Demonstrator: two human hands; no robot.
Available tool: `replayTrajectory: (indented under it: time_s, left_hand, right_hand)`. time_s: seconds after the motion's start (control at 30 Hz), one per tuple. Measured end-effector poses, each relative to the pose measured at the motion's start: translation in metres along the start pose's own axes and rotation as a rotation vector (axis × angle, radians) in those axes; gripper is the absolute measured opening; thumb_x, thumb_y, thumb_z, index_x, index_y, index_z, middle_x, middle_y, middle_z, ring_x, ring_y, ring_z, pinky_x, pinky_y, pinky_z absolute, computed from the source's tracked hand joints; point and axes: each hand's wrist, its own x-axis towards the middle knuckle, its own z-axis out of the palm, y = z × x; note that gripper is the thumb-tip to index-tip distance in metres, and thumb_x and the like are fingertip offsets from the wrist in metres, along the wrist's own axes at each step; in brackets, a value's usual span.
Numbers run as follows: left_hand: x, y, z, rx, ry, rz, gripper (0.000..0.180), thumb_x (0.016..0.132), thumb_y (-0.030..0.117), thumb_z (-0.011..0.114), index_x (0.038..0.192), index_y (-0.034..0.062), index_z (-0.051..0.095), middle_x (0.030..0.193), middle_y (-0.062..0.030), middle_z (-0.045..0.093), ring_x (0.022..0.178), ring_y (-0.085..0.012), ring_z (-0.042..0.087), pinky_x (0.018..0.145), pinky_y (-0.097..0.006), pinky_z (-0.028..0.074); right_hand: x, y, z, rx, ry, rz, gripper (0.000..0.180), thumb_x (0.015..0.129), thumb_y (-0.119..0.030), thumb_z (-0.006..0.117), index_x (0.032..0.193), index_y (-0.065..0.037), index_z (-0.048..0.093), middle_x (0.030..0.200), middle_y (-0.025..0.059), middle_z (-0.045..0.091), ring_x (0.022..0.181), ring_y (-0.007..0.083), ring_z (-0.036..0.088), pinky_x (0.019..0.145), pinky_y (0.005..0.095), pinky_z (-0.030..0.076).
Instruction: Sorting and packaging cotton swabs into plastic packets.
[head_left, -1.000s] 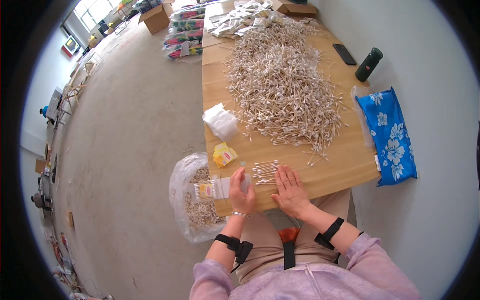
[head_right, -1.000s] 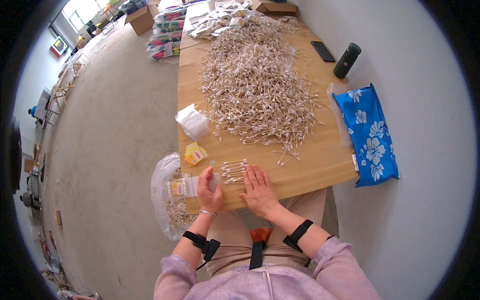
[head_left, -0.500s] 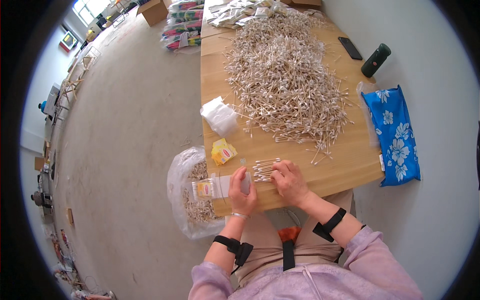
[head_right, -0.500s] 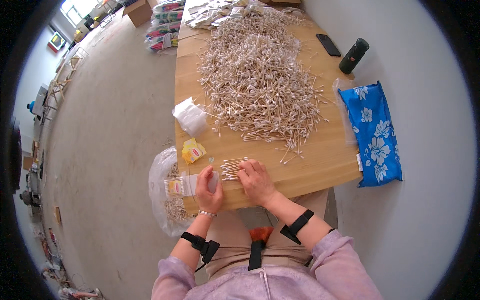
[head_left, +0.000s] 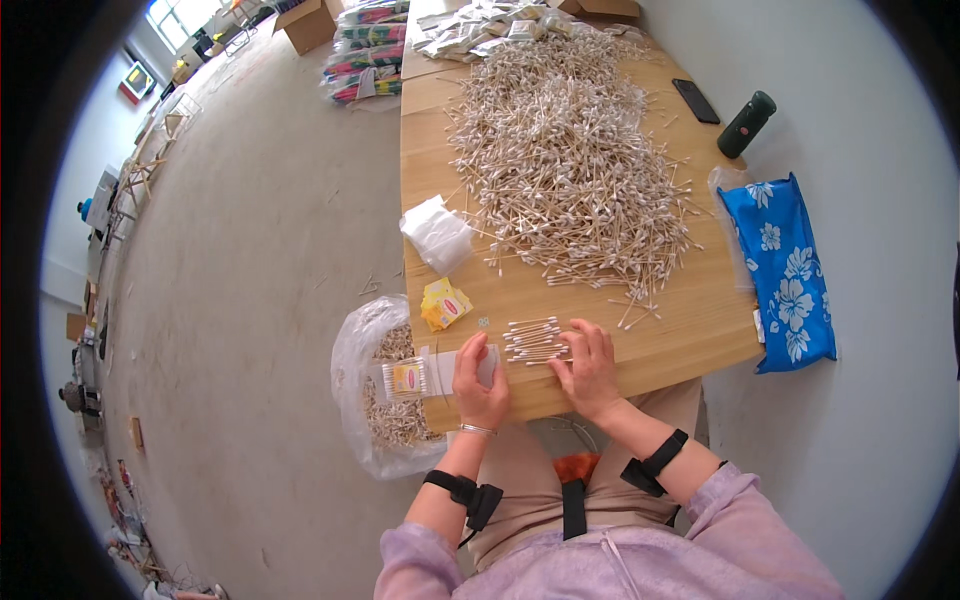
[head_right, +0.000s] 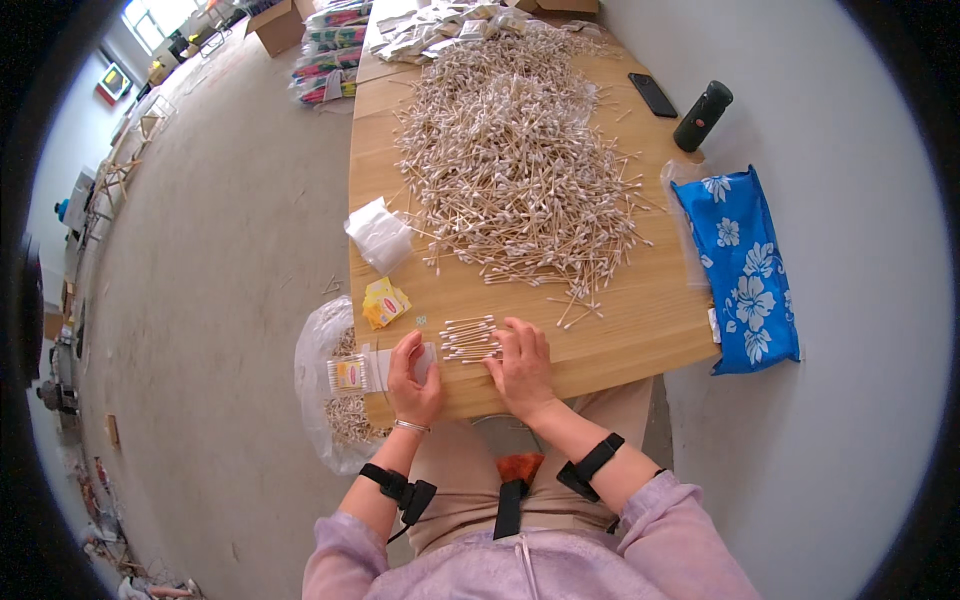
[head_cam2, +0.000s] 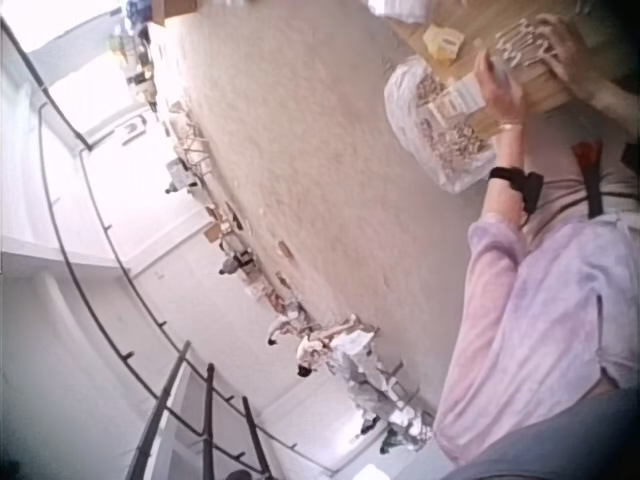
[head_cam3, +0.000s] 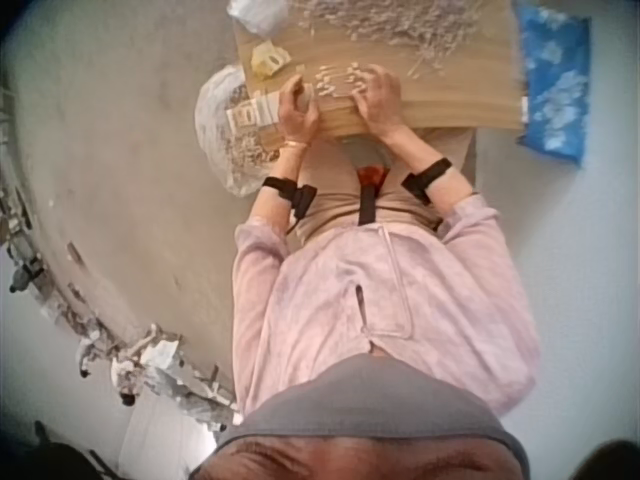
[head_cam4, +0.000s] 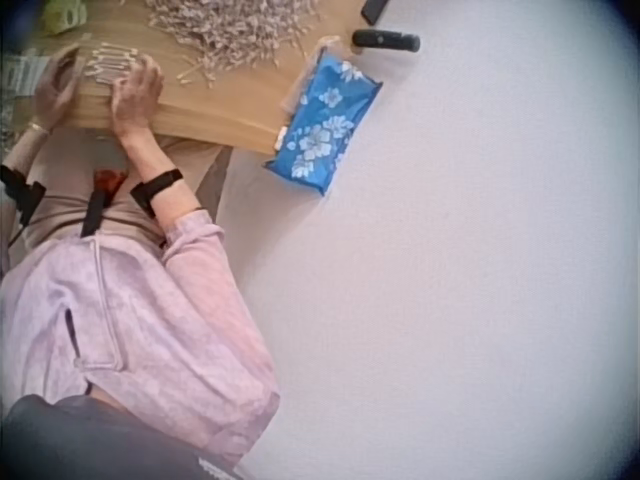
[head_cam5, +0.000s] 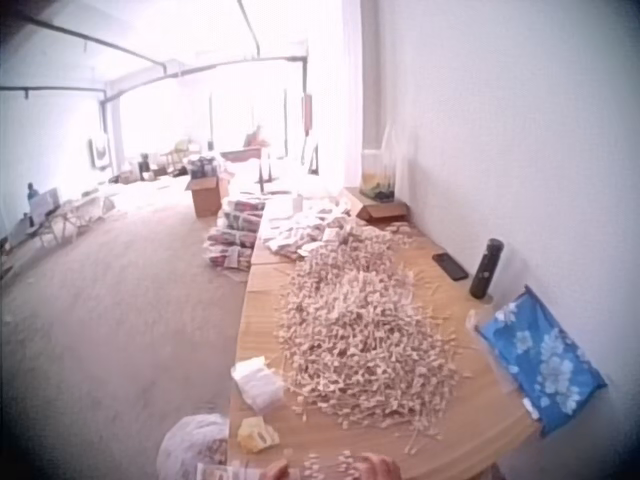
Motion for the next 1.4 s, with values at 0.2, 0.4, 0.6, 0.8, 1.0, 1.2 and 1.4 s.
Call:
replayTrajectory:
  time_s: [0.2, 0.4, 0.6, 0.8, 1.0, 1.2, 1.4]
  left_hand:
    - [0.004, 0.003, 0.004, -0.081, -0.045, -0.123, 0.052, 0.075, -0.010, 0.056, 0.126, -0.0007, 0.049, 0.129, -0.0157, 0.050, 0.118, -0.0262, 0.052, 0.096, -0.034, 0.047]
    - [0.013, 0.004, 0.014, -0.231, -0.056, -0.192, 0.055, 0.081, -0.012, 0.048, 0.135, -0.0021, 0.041, 0.139, -0.0140, 0.042, 0.129, -0.0246, 0.042, 0.106, -0.035, 0.038]
    - [0.018, -0.002, 0.032, -0.541, 0.028, -0.332, 0.050, 0.089, -0.004, 0.042, 0.138, -0.0030, 0.036, 0.142, -0.0146, 0.039, 0.134, -0.0238, 0.037, 0.111, -0.035, 0.030]
    - [0.018, -0.008, 0.032, -0.678, 0.068, -0.398, 0.044, 0.098, 0.010, 0.038, 0.140, -0.0033, 0.034, 0.143, -0.0142, 0.038, 0.135, -0.0231, 0.035, 0.113, -0.034, 0.027]
    - [0.015, -0.011, 0.029, -0.761, 0.088, -0.406, 0.044, 0.102, 0.018, 0.037, 0.140, -0.0032, 0.034, 0.143, -0.0135, 0.038, 0.135, -0.0224, 0.034, 0.113, -0.034, 0.027]
    - [0.016, -0.016, 0.029, -0.786, 0.087, -0.444, 0.044, 0.102, 0.020, 0.037, 0.140, -0.0029, 0.034, 0.144, -0.0132, 0.038, 0.135, -0.0222, 0.035, 0.113, -0.035, 0.027]
    - [0.019, -0.017, 0.027, -0.747, 0.087, -0.407, 0.046, 0.102, 0.023, 0.038, 0.140, -0.0031, 0.033, 0.144, -0.0140, 0.037, 0.135, -0.0224, 0.034, 0.113, -0.035, 0.027]
  right_hand:
    - [0.003, 0.000, 0.010, -0.006, -0.023, -0.002, 0.053, 0.075, -0.017, 0.074, 0.119, -0.003, 0.047, 0.126, 0.0145, 0.043, 0.115, 0.0333, 0.042, 0.098, 0.0429, 0.036]
    - [0.005, 0.005, 0.022, 0.212, 0.162, 0.140, 0.050, 0.082, -0.008, 0.064, 0.127, -0.001, 0.042, 0.134, 0.0209, 0.039, 0.125, 0.0377, 0.037, 0.105, 0.0432, 0.032]
    - [0.010, -0.010, 0.042, 0.494, 0.120, 0.146, 0.050, 0.083, 0.000, 0.048, 0.131, 0.002, 0.036, 0.145, 0.0237, 0.029, 0.134, 0.0386, 0.030, 0.111, 0.0422, 0.026]
    - [0.014, -0.010, 0.039, 0.504, 0.215, 0.158, 0.044, 0.082, 0.001, 0.044, 0.127, 0.002, 0.043, 0.141, 0.0210, 0.035, 0.130, 0.0376, 0.034, 0.108, 0.0456, 0.027]
    - [0.027, 0.003, 0.025, 0.009, -0.124, -0.100, 0.028, 0.082, -0.007, 0.054, 0.109, -0.007, 0.059, 0.118, 0.0066, 0.050, 0.111, 0.0290, 0.043, 0.095, 0.0411, 0.033]
    - [0.042, 0.012, 0.020, -0.010, -0.057, -0.063, 0.028, 0.081, -0.010, 0.056, 0.108, -0.010, 0.061, 0.120, 0.0064, 0.048, 0.117, 0.0285, 0.038, 0.097, 0.0427, 0.031]
    - [0.034, 0.002, 0.023, -0.104, -0.111, -0.118, 0.028, 0.081, -0.010, 0.057, 0.108, -0.011, 0.061, 0.123, 0.0082, 0.046, 0.118, 0.0287, 0.037, 0.099, 0.0437, 0.029]
